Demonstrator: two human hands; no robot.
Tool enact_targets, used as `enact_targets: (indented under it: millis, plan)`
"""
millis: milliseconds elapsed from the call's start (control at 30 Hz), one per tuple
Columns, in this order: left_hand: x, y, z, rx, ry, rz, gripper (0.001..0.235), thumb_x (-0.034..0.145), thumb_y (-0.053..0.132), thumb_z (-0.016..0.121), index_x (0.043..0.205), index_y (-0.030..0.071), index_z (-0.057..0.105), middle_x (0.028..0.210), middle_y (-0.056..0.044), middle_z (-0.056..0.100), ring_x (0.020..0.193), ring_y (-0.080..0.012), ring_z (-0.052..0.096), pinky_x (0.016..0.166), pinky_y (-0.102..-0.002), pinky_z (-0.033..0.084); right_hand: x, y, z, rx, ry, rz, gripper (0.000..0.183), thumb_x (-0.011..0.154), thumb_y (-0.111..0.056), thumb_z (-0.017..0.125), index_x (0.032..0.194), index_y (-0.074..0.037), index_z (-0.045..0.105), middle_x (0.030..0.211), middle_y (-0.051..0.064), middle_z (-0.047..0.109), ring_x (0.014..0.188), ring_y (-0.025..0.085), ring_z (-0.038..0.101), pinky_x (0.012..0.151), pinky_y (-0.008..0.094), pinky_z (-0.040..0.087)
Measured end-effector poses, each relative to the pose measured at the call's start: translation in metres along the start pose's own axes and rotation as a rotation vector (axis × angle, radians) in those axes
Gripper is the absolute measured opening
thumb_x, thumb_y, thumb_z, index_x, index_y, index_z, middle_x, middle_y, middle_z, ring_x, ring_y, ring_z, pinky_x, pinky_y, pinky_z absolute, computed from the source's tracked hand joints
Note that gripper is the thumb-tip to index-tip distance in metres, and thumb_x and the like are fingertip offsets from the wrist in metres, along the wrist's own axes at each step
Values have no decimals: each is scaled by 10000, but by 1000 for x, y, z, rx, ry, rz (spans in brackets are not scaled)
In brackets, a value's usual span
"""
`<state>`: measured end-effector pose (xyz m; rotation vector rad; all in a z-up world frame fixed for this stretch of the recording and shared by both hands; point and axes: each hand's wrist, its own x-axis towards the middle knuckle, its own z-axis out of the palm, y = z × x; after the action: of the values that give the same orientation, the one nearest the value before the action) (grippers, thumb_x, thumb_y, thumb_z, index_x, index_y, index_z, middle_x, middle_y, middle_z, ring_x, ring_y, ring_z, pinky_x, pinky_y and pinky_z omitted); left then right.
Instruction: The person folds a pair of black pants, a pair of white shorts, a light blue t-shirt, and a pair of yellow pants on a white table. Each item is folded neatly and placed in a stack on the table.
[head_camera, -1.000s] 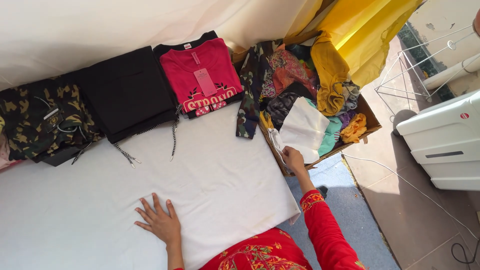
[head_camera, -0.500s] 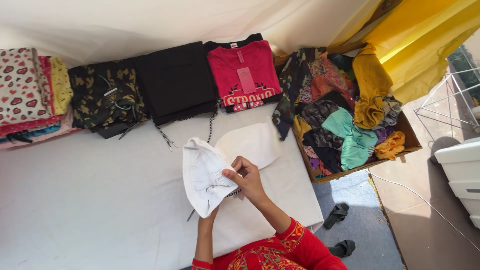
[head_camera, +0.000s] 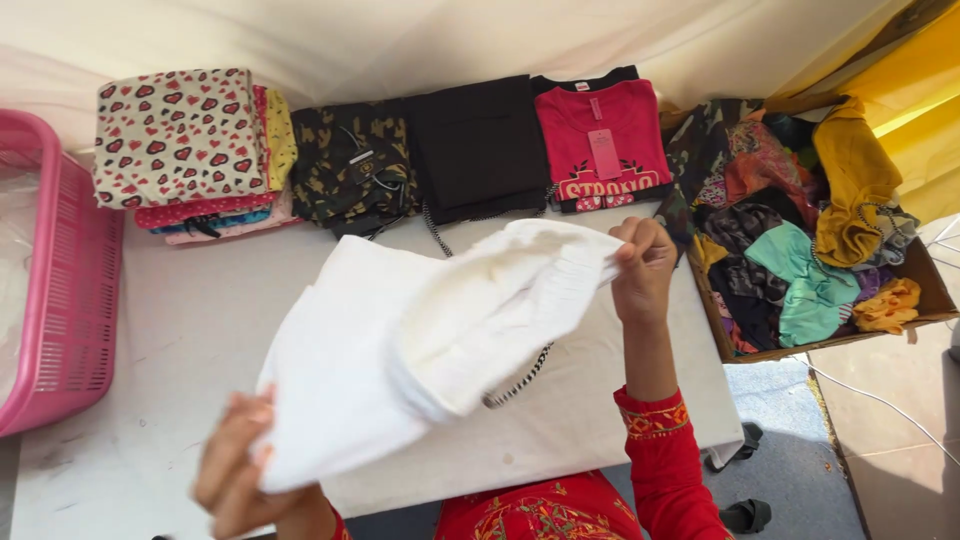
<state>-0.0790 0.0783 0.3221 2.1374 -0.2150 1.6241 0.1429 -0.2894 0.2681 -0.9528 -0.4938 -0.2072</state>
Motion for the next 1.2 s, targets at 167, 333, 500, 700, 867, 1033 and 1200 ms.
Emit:
enact_targets:
  millis: [167, 333, 500, 700, 867, 1033, 1200]
  plan:
    - [-118, 2, 32, -183, -539, 110, 115, 944, 158, 699, 1029, 161, 622, 866, -9, 665, 709, -168, 654, 633, -316, 549, -34, 57, -80, -716, 228, 219, 393, 975, -237, 806, 826, -46, 497, 814, 39, 509, 730, 119, 447, 690, 268, 378]
    - [-237, 15, 67, -80, -1145, 37, 321, 812, 207, 745, 1115, 108, 707, 864, -60, 684, 768, -228, 668, 648, -370, 535, -117, 83, -91, -1728, 153, 213, 268, 802, -212, 819, 969, -56, 679, 990, 162, 614, 870, 316, 641, 704, 429, 513]
    - [-210, 26, 74, -284, -1272, -487, 141, 934, 230, 720, 1017, 122, 756, 956, -20, 720, 882, -221, 687, 736, -369, 554, -177, 121, -57, -1306, -112, 504, 294, 932, -324, 748, 1107, -94, 697, 1119, 86, 712, 1004, 273, 677, 857, 385, 539]
    - [-192, -26, 117, 48, -894, -407, 306, 872, 199, 680, 1148, 77, 731, 1183, -72, 697, 1025, -276, 657, 856, -388, 488, -134, 100, 36, -1414, -280, 57, 702, 774, -370, 798, 1350, -66, 536, 1355, 176, 587, 1023, 363, 615, 878, 459, 479]
    - [-252, -30, 128, 155, -868, -235, 286, 840, 214, 684, 1100, 96, 707, 1133, -47, 694, 1054, -252, 666, 1037, -467, 381, -132, 151, -2, -1298, -616, 408, 761, 795, -326, 804, 1448, -114, 474, 1334, 153, 593, 989, 344, 661, 825, 441, 534]
    - [-287, -44, 137, 221, -917, -376, 97, 957, 194, 663, 1042, 149, 667, 1001, 27, 701, 958, -182, 672, 1106, -433, 422, -128, 186, -46, -1492, -829, 534, 649, 875, -237, 756, 1472, -223, 503, 1250, 70, 663, 942, 265, 731, 789, 410, 578]
    - [-271, -21, 129, 159, -844, -564, 255, 998, 120, 619, 1251, 111, 654, 1029, -67, 686, 909, -250, 648, 850, -378, 496, -112, 140, -15, -1445, -743, 652, 824, 834, -295, 791, 1542, -216, 377, 1088, 125, 677, 864, 313, 706, 725, 436, 557]
